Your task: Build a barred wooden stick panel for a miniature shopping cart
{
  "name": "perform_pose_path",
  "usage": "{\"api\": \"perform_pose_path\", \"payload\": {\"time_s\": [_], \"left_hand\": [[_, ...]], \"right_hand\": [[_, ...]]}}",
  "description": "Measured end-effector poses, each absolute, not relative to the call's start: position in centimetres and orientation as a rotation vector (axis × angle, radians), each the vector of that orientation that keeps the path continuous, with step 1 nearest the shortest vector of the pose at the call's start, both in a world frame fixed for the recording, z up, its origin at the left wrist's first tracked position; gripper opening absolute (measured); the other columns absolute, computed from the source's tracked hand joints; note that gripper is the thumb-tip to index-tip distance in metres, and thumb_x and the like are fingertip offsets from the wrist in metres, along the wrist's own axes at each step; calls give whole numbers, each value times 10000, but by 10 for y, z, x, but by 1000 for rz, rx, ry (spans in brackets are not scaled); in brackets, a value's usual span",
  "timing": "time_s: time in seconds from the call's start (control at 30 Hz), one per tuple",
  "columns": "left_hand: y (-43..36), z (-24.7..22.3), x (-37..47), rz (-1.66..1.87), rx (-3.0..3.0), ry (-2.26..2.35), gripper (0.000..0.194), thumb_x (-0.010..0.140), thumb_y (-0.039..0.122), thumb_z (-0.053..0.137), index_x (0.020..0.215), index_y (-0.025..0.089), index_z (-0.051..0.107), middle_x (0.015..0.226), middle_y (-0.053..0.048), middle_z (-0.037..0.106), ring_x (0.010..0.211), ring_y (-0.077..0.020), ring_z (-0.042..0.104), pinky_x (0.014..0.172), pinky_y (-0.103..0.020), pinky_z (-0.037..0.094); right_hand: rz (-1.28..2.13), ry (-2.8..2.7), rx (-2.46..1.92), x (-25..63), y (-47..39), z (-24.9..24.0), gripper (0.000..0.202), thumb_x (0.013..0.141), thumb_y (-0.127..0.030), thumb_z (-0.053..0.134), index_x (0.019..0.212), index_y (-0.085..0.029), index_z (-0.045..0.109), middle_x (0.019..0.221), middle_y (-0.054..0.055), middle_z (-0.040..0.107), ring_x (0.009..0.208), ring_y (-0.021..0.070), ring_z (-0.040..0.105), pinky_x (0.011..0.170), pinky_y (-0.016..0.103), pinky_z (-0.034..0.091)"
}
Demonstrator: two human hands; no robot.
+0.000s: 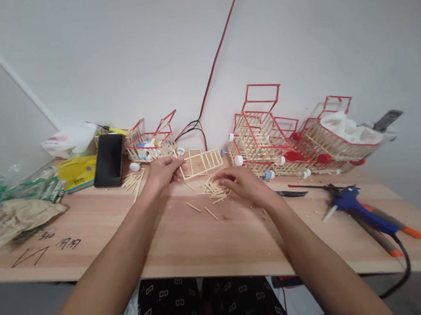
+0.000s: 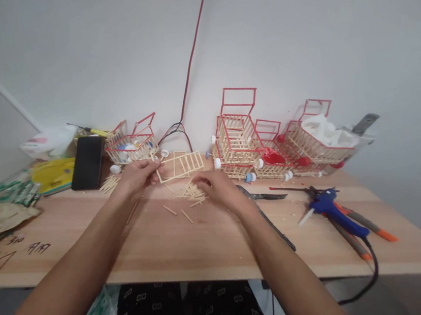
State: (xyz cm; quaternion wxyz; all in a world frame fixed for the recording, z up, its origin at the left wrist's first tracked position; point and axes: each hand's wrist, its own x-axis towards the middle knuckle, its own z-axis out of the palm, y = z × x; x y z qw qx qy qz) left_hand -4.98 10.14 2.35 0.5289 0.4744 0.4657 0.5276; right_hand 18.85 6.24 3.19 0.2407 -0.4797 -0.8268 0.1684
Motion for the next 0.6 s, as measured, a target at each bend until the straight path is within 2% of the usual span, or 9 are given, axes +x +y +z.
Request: {"api": "perform_pose_path", "payload": {"time_s": [0.13, 0.3, 0.47, 0.6], "left_hand": [[103, 20, -51, 1254, 1141, 1105, 254, 732, 322, 721, 593, 130, 627, 459, 14, 569, 357, -48, 455, 395, -159, 353], [103, 21, -50, 1259, 1130, 1097, 261, 728, 327, 726, 595, 127, 626, 461, 15, 570, 354, -46, 452, 391, -161, 348], [99, 26, -48, 1269, 1104, 1120, 281, 715, 325, 745, 579, 122, 607, 494, 4, 592, 346, -37, 441, 384, -161, 349], [98, 27, -49, 1277, 1097, 1106, 266, 714, 327, 746, 605, 117, 624, 487, 9, 583, 357, -41, 456, 391, -157, 357]], "right_hand": [[308, -2304, -1393, 182, 67, 20, 226, 853, -117, 528, 949, -192, 718, 939, 64, 699, 877, 178, 612, 777, 270, 406], [141, -2504, -1454, 171, 63, 14, 313, 850, -73, 496, 1052, -229, 678, 1002, 75, 635, 897, 180, 584, 738, 262, 389], [187, -2455, -1368, 167, 65, 12, 142, 842, -116, 581, 925, -169, 684, 897, 67, 650, 837, 159, 577, 733, 250, 391], [277, -2332, -1173, 171, 69, 12, 120, 865, -167, 591, 872, -164, 710, 871, 70, 690, 834, 160, 599, 752, 254, 407]]}}
